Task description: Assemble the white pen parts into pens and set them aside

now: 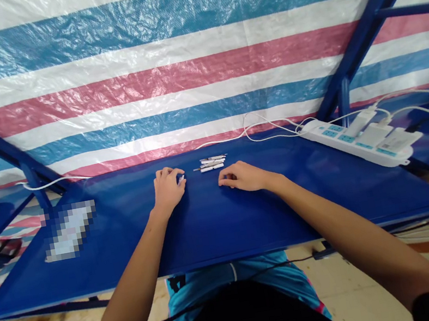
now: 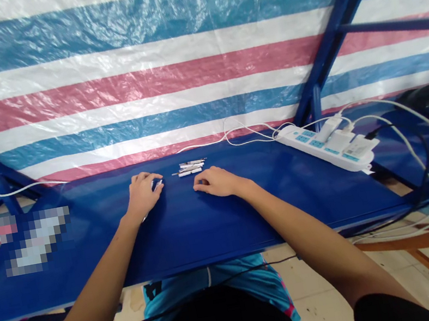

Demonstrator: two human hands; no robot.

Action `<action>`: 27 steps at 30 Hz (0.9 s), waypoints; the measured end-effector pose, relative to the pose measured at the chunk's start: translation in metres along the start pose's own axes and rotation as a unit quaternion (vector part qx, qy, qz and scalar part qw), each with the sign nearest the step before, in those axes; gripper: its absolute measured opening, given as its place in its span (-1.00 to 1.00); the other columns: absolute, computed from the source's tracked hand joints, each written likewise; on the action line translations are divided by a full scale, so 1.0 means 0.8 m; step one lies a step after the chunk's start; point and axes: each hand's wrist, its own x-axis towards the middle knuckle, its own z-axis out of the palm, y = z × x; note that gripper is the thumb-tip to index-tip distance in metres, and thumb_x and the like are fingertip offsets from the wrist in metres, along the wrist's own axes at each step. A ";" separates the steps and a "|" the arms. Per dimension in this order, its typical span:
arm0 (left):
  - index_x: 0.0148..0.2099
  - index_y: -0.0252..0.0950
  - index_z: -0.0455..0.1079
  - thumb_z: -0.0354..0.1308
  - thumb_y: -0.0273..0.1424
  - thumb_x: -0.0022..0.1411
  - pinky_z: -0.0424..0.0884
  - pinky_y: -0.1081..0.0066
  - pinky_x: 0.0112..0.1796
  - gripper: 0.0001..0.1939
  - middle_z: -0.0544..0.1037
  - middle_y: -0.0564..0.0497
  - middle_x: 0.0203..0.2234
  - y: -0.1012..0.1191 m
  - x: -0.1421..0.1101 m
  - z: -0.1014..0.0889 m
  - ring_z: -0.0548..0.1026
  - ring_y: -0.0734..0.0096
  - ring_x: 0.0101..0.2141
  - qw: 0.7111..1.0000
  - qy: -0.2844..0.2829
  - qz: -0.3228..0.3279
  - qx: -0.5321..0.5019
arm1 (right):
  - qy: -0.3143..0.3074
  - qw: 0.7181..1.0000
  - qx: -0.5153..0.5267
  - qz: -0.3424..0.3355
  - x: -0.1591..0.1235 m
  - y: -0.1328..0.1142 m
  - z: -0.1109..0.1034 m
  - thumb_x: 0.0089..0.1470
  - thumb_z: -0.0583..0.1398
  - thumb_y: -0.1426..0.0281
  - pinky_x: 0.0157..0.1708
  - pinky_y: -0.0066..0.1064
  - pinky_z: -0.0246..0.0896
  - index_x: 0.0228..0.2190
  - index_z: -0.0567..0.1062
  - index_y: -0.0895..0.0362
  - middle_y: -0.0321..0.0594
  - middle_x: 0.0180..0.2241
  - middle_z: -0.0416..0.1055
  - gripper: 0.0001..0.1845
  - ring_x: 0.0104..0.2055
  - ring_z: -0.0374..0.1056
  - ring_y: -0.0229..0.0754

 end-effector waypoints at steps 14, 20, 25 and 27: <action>0.01 -0.12 0.57 0.14 -0.48 0.30 0.43 0.01 0.05 -0.70 0.53 -0.13 -0.04 -0.011 0.003 0.010 0.39 -0.01 0.07 0.995 0.039 0.090 -0.029 | 0.015 0.998 -0.054 0.036 0.000 -0.006 0.000 0.34 0.16 0.35 -0.31 -0.44 0.16 -0.21 0.65 0.12 -0.26 -0.48 0.55 -0.75 -0.42 0.43 -0.22; 0.11 -0.18 0.54 0.06 -0.39 0.39 0.41 0.00 0.12 -0.66 0.57 -0.13 0.06 0.011 -0.003 0.009 0.40 0.02 0.15 0.978 0.001 0.203 -0.044 | 0.092 0.977 -0.140 0.132 -0.003 -0.008 -0.006 0.36 0.13 0.27 -0.21 -0.36 0.29 0.14 0.54 -0.01 -0.19 -0.29 0.63 -0.62 -0.22 0.53 -0.07; 0.17 -0.22 0.50 0.01 -0.39 0.42 0.31 -0.06 0.26 -0.63 0.60 -0.11 0.12 0.018 -0.005 0.012 0.40 0.05 0.24 0.969 -0.025 0.234 -0.069 | 0.040 0.962 -0.198 0.182 -0.004 -0.014 -0.007 0.37 0.13 0.23 -0.03 -0.21 0.38 0.38 0.27 -0.02 -0.11 -0.16 0.66 -0.39 0.01 0.54 0.09; 0.16 -0.23 0.51 0.00 -0.39 0.42 0.31 -0.07 0.27 -0.63 0.61 -0.11 0.12 0.017 -0.005 0.014 0.41 0.05 0.25 0.968 -0.032 0.236 -0.080 | 0.018 0.960 -0.208 0.188 -0.004 -0.016 -0.007 0.38 0.12 0.21 0.02 -0.17 0.39 0.38 0.28 -0.02 -0.08 -0.12 0.65 -0.40 0.06 0.52 0.11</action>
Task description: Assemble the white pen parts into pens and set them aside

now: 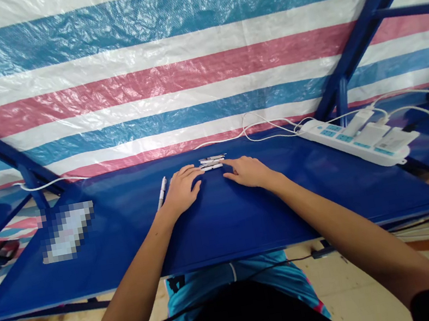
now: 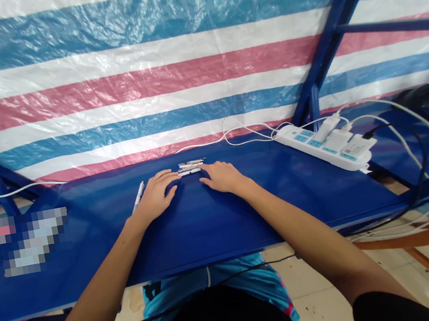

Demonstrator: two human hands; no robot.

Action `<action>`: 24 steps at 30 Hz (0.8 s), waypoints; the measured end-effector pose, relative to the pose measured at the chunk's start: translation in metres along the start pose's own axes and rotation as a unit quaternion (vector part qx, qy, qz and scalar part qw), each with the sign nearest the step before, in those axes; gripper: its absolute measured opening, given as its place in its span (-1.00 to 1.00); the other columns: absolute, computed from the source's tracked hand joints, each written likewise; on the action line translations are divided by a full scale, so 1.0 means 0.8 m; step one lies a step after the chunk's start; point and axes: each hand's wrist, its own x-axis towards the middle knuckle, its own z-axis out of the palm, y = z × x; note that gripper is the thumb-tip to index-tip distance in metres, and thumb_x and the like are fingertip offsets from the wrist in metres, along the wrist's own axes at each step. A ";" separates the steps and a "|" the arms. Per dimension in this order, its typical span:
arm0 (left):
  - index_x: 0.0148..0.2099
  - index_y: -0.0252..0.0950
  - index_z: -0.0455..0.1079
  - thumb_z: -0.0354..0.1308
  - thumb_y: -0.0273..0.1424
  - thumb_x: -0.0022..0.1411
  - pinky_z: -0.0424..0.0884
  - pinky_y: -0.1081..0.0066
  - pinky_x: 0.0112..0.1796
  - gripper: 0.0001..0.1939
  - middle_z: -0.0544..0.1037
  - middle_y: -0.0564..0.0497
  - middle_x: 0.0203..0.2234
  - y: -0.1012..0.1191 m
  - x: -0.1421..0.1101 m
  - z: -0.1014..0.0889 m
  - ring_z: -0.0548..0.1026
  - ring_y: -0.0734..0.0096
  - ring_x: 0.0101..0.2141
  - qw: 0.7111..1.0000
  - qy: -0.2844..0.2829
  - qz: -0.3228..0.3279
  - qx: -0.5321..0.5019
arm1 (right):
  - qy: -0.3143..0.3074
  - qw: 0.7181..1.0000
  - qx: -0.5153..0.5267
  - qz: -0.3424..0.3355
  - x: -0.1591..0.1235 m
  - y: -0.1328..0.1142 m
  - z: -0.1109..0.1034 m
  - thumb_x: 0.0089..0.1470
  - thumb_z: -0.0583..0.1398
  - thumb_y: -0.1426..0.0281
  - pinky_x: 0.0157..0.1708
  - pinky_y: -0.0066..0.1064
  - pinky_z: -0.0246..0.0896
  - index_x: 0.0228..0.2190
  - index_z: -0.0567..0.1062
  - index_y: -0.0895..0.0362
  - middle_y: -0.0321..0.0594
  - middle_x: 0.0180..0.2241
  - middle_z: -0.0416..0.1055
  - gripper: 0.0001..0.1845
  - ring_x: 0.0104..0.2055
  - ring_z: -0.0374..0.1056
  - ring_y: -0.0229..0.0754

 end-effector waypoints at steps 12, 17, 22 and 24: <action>0.14 -0.21 0.54 0.03 -0.40 0.40 0.33 -0.13 0.27 -0.63 0.62 -0.11 0.11 -0.002 0.001 0.004 0.42 0.04 0.22 1.000 -0.014 -0.003 -0.021 | -0.001 0.999 0.045 -0.019 0.000 0.001 -0.002 0.38 0.14 0.22 -0.01 -0.19 0.36 0.24 0.46 -0.02 -0.12 -0.18 0.65 -0.55 -0.04 0.55 0.06; 0.09 -0.19 0.57 0.03 -0.41 0.40 0.36 -0.11 0.24 -0.66 0.60 -0.12 0.10 0.002 0.002 0.000 0.43 0.04 0.17 1.000 -0.015 -0.004 -0.026 | 0.013 0.998 0.047 -0.029 0.004 0.006 0.003 0.36 0.15 0.19 -0.03 -0.19 0.36 0.26 0.43 -0.02 -0.12 -0.22 0.64 -0.51 -0.07 0.55 0.07; 0.08 -0.21 0.57 0.03 -0.40 0.40 0.35 -0.10 0.24 -0.66 0.59 -0.14 0.09 0.003 0.001 0.000 0.43 0.03 0.16 0.999 -0.018 -0.012 -0.024 | 0.020 0.998 0.044 -0.030 0.006 0.009 0.007 0.37 0.13 0.18 -0.03 -0.21 0.36 0.34 0.32 -0.02 -0.12 -0.21 0.64 -0.43 -0.05 0.54 0.07; 0.09 -0.23 0.57 0.03 -0.40 0.41 0.35 -0.11 0.24 -0.66 0.58 -0.16 0.10 0.003 0.001 0.000 0.43 0.02 0.16 0.999 -0.020 -0.014 -0.021 | 0.019 0.999 0.039 -0.023 0.006 0.008 0.008 0.37 0.13 0.17 -0.03 -0.19 0.36 0.37 0.26 -0.03 -0.11 -0.20 0.64 -0.39 -0.03 0.53 0.09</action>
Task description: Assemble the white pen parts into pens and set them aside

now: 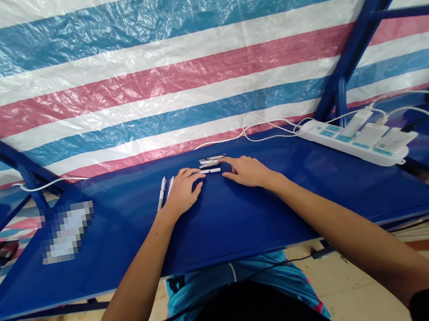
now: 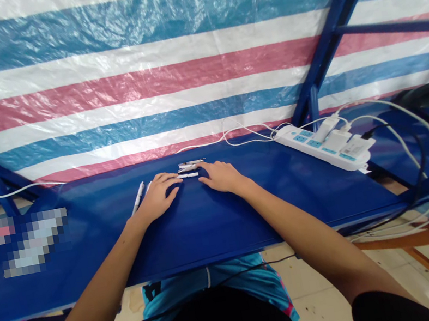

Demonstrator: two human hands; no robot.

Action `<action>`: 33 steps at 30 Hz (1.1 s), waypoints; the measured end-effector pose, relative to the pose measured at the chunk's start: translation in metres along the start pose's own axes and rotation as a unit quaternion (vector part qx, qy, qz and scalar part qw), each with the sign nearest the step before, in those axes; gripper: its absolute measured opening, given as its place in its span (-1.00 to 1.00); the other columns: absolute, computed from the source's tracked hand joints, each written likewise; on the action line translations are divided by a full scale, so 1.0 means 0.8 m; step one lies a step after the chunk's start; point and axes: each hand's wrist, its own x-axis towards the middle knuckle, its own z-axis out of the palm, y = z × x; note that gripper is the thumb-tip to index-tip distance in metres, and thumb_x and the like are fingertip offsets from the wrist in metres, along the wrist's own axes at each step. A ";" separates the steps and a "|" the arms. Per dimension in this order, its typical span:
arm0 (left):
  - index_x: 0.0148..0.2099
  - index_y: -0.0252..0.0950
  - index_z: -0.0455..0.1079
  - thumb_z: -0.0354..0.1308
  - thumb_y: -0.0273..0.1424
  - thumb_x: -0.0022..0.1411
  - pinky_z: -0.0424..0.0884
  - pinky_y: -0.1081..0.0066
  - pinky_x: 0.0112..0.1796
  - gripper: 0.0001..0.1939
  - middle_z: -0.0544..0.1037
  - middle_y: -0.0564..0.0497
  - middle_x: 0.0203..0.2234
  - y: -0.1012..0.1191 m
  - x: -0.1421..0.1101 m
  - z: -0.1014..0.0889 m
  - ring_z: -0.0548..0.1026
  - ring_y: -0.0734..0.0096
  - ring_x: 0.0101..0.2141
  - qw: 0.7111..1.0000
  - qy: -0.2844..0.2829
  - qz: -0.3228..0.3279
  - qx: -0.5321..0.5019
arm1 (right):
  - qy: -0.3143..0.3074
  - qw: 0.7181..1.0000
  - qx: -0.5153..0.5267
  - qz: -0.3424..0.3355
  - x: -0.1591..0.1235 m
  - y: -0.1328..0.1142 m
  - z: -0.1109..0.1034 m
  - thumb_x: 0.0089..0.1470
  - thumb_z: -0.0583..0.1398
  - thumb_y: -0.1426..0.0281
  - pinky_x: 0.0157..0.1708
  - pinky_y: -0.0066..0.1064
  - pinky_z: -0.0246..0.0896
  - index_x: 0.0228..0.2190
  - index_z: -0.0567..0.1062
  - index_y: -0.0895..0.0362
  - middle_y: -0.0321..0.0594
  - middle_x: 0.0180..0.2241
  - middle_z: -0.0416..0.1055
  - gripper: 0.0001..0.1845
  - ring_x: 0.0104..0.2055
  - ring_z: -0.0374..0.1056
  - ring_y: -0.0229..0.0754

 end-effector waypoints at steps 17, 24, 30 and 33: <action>0.07 -0.16 0.59 0.04 -0.35 0.41 0.34 -0.10 0.23 -0.66 0.54 -0.13 0.09 -0.003 -0.001 0.003 0.41 0.03 0.15 1.000 -0.002 -0.008 -0.008 | -0.004 1.000 0.003 0.014 0.003 -0.004 -0.001 0.36 0.15 0.21 -0.02 -0.18 0.37 0.29 0.39 -0.05 -0.11 -0.21 0.64 -0.49 -0.06 0.54 0.08; 0.06 -0.19 0.59 0.03 -0.34 0.42 0.32 -0.11 0.24 -0.66 0.53 -0.15 0.09 -0.003 -0.001 0.003 0.41 0.02 0.15 1.000 -0.004 -0.010 -0.010 | -0.005 1.000 -0.001 0.006 0.002 -0.004 -0.002 0.37 0.13 0.21 -0.03 -0.23 0.36 0.26 0.40 -0.02 -0.15 -0.25 0.62 -0.52 -0.09 0.54 0.03; 0.03 -0.17 0.59 0.04 -0.34 0.41 0.34 -0.09 0.23 -0.68 0.53 -0.14 0.08 -0.002 -0.001 0.002 0.43 0.03 0.13 1.000 0.000 -0.009 -0.016 | -0.007 1.000 0.005 0.010 0.001 -0.004 -0.002 0.37 0.14 0.21 -0.04 -0.19 0.37 0.32 0.34 0.00 -0.11 -0.21 0.63 -0.45 -0.06 0.54 0.08; 0.02 -0.17 0.59 0.04 -0.34 0.41 0.35 -0.09 0.22 -0.69 0.53 -0.13 0.07 -0.003 -0.001 0.002 0.43 0.04 0.12 1.000 0.000 -0.008 -0.019 | -0.008 1.000 -0.003 0.006 0.003 -0.003 0.000 0.37 0.13 0.20 -0.03 -0.18 0.37 0.35 0.31 -0.03 -0.12 -0.20 0.63 -0.43 -0.04 0.54 0.09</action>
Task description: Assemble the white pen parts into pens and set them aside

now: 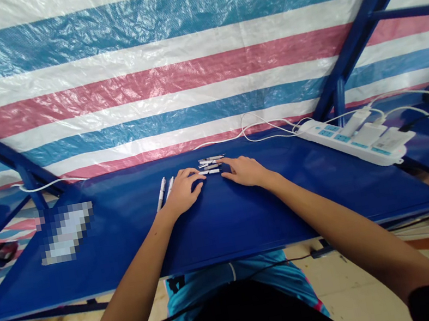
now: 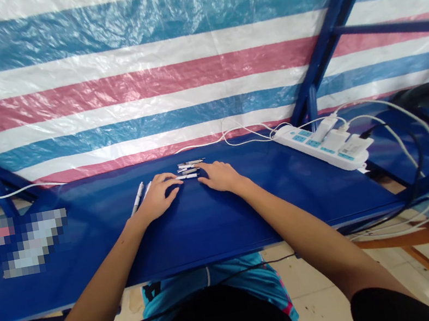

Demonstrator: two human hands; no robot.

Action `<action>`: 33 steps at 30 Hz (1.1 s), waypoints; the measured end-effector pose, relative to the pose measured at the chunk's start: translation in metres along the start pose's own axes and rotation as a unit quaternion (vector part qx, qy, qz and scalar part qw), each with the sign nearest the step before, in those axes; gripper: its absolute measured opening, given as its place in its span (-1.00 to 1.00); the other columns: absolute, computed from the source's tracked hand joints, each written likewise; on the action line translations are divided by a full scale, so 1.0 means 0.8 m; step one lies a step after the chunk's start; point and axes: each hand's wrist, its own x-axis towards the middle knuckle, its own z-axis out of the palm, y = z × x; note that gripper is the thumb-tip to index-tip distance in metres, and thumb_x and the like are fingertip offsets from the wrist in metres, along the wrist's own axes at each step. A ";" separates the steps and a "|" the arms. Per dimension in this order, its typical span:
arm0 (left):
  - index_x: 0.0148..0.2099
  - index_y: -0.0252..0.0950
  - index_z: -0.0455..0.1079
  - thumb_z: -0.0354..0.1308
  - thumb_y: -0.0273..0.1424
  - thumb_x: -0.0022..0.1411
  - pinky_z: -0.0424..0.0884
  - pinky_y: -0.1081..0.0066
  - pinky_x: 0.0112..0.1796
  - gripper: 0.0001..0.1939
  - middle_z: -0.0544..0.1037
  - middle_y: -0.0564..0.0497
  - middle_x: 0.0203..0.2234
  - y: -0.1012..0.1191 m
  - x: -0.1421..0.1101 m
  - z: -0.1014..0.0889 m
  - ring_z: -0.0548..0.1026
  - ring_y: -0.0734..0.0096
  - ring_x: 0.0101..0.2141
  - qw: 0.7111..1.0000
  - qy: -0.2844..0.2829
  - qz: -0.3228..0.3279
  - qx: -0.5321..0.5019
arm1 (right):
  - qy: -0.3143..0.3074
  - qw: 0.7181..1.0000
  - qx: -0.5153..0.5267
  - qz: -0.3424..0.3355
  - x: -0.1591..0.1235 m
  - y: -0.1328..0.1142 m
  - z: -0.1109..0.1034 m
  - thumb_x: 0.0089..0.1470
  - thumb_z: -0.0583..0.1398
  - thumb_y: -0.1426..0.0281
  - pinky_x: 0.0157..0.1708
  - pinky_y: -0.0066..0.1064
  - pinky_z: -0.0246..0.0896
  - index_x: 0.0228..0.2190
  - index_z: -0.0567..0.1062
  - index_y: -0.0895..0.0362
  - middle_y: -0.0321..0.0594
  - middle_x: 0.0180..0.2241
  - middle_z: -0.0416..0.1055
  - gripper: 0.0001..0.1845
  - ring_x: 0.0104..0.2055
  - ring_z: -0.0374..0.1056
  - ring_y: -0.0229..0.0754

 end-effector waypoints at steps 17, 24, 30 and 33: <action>0.00 -0.17 0.59 0.04 -0.35 0.41 0.35 -0.08 0.22 -0.70 0.55 -0.13 0.04 -0.001 0.001 0.000 0.46 0.05 0.10 1.000 0.008 0.003 -0.010 | -0.005 1.000 0.010 -0.001 -0.002 -0.002 -0.004 0.37 0.14 0.23 -0.03 -0.15 0.38 0.33 0.33 -0.01 -0.10 -0.20 0.64 -0.45 -0.06 0.54 0.11; -0.03 -0.19 0.58 0.05 -0.36 0.41 0.35 -0.09 0.23 -0.73 0.57 -0.13 0.07 -0.003 0.001 0.002 0.44 0.04 0.14 1.000 0.010 0.006 -0.015 | -0.006 1.000 0.003 0.005 -0.002 -0.003 -0.004 0.37 0.14 0.22 -0.01 -0.20 0.37 0.31 0.38 -0.07 -0.15 -0.22 0.64 -0.48 -0.06 0.55 0.05; -0.09 -0.21 0.59 0.04 -0.38 0.40 0.40 -0.03 0.17 -0.73 0.63 -0.12 -0.10 -0.005 0.003 0.003 0.49 0.07 0.04 0.999 0.030 0.020 -0.036 | 0.005 1.000 -0.002 -0.001 -0.001 -0.001 -0.002 0.37 0.14 0.21 -0.05 -0.23 0.38 0.28 0.40 -0.03 -0.15 -0.23 0.64 -0.50 -0.09 0.56 0.04; -0.10 -0.20 0.59 0.05 -0.38 0.39 0.42 -0.01 0.15 -0.74 0.63 -0.10 -0.10 -0.005 0.003 0.003 0.50 0.08 0.03 0.998 0.035 0.021 -0.039 | 0.003 1.000 0.000 0.002 -0.002 -0.001 -0.002 0.36 0.15 0.21 -0.05 -0.21 0.38 0.29 0.38 -0.03 -0.14 -0.22 0.64 -0.48 -0.08 0.55 0.05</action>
